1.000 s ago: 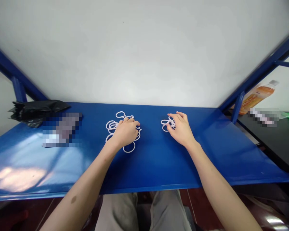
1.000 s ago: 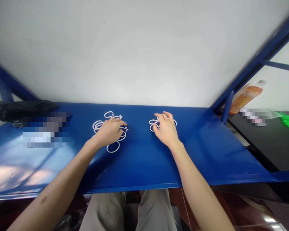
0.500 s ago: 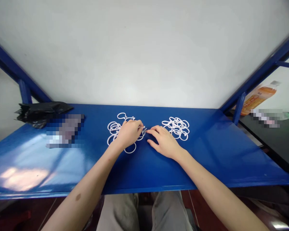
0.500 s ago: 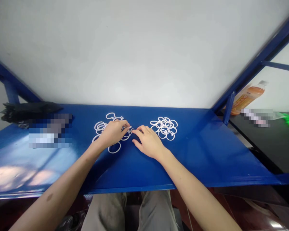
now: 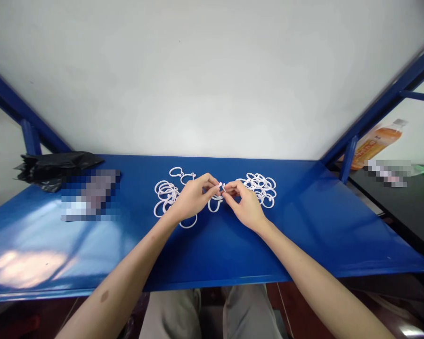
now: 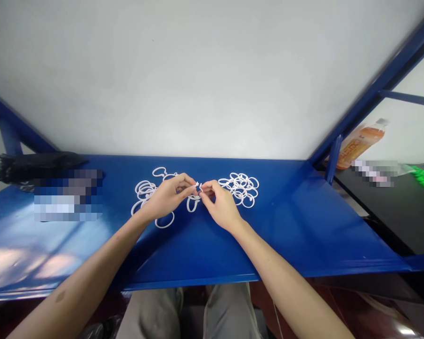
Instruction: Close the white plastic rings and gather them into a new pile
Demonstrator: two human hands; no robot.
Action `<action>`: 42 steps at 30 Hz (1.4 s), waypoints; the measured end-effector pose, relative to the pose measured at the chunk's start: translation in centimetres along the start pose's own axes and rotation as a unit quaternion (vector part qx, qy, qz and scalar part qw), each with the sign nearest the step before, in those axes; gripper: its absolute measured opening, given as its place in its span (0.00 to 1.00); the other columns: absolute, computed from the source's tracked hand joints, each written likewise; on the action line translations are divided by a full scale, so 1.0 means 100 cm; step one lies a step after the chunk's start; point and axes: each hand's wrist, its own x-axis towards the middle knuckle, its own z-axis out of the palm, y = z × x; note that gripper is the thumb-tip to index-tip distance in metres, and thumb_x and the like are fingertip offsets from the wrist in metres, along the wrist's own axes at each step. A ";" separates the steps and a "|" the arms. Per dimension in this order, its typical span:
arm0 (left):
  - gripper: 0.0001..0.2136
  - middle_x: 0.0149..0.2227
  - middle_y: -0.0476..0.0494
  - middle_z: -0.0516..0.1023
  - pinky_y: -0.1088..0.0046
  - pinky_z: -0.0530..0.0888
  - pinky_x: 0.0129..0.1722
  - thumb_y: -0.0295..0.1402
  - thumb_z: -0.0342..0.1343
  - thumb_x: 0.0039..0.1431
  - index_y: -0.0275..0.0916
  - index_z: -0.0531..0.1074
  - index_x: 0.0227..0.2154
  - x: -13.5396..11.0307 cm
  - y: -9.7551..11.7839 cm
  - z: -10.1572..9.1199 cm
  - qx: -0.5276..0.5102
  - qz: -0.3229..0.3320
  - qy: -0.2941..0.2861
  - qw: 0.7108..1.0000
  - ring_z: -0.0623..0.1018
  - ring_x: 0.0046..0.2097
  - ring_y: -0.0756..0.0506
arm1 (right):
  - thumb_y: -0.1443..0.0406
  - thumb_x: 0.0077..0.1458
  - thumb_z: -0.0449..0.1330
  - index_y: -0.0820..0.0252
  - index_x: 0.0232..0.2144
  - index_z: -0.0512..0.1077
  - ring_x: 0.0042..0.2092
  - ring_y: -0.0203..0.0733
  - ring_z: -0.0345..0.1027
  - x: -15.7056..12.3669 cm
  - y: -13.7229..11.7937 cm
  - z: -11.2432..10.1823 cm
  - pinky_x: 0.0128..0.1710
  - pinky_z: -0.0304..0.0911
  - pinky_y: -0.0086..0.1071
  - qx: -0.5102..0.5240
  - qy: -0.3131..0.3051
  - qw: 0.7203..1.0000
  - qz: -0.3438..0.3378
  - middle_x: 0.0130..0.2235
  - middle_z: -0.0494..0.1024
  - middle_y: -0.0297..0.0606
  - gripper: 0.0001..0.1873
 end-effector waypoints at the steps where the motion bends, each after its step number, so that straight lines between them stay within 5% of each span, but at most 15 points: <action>1: 0.05 0.37 0.45 0.83 0.68 0.75 0.41 0.36 0.52 0.65 0.41 0.70 0.39 0.000 -0.001 0.001 -0.002 0.001 -0.001 1.000 0.82 0.41 0.46 | 0.64 0.63 0.59 0.55 0.41 0.69 0.39 0.40 0.79 0.000 0.000 0.000 0.42 0.75 0.36 -0.002 0.003 1.000 -0.005 0.38 0.81 0.35 0.04; 11: 0.06 0.39 0.44 0.80 0.64 0.72 0.44 0.34 0.58 0.60 0.41 0.74 0.39 0.000 -0.013 0.007 0.183 0.065 -0.082 0.978 0.77 0.42 0.41 | 0.62 0.64 0.58 0.55 0.41 0.72 0.38 0.42 0.79 0.002 0.000 -0.008 0.42 0.76 0.38 -0.065 0.067 0.995 -0.037 0.38 0.82 0.38 0.05; 21: 0.09 0.37 0.42 0.81 0.60 0.72 0.47 0.31 0.50 0.65 0.41 0.76 0.35 0.003 -0.021 0.002 0.276 0.042 -0.008 0.960 0.76 0.43 0.39 | 0.60 0.63 0.58 0.56 0.41 0.72 0.36 0.43 0.77 0.003 0.007 -0.013 0.39 0.77 0.40 -0.098 0.097 0.990 -0.013 0.38 0.82 0.40 0.07; 26: 0.19 0.49 0.36 0.80 0.53 0.69 0.53 0.24 0.47 0.61 0.38 0.75 0.52 0.002 -0.024 -0.002 0.354 0.004 0.044 0.934 0.74 0.53 0.34 | 0.61 0.62 0.59 0.56 0.41 0.73 0.35 0.43 0.77 0.003 0.006 -0.016 0.38 0.76 0.40 -0.099 0.106 0.990 -0.005 0.38 0.82 0.40 0.07; 30: 0.27 0.57 0.39 0.76 0.52 0.66 0.57 0.21 0.49 0.56 0.38 0.68 0.60 -0.001 -0.012 0.001 0.306 0.038 0.043 0.950 0.71 0.56 0.35 | 0.61 0.62 0.59 0.56 0.42 0.73 0.36 0.43 0.77 0.001 0.003 -0.015 0.39 0.76 0.39 -0.086 0.082 0.993 -0.013 0.39 0.82 0.39 0.07; 36: 0.10 0.42 0.46 0.82 0.62 0.70 0.51 0.35 0.49 0.68 0.42 0.74 0.45 -0.002 0.003 0.009 0.136 0.065 0.016 0.988 0.77 0.47 0.42 | 0.63 0.64 0.59 0.55 0.41 0.74 0.37 0.42 0.78 -0.001 -0.001 -0.010 0.41 0.75 0.38 -0.060 0.045 0.996 -0.043 0.38 0.82 0.37 0.05; 42: 0.11 0.35 0.50 0.80 0.71 0.71 0.42 0.27 0.45 0.68 0.42 0.72 0.35 -0.004 -0.007 0.018 0.095 0.101 0.020 0.990 0.77 0.39 0.47 | 0.66 0.64 0.59 0.55 0.36 0.74 0.38 0.41 0.77 -0.008 -0.001 -0.008 0.41 0.73 0.35 -0.065 0.031 0.993 -0.091 0.36 0.82 0.36 0.04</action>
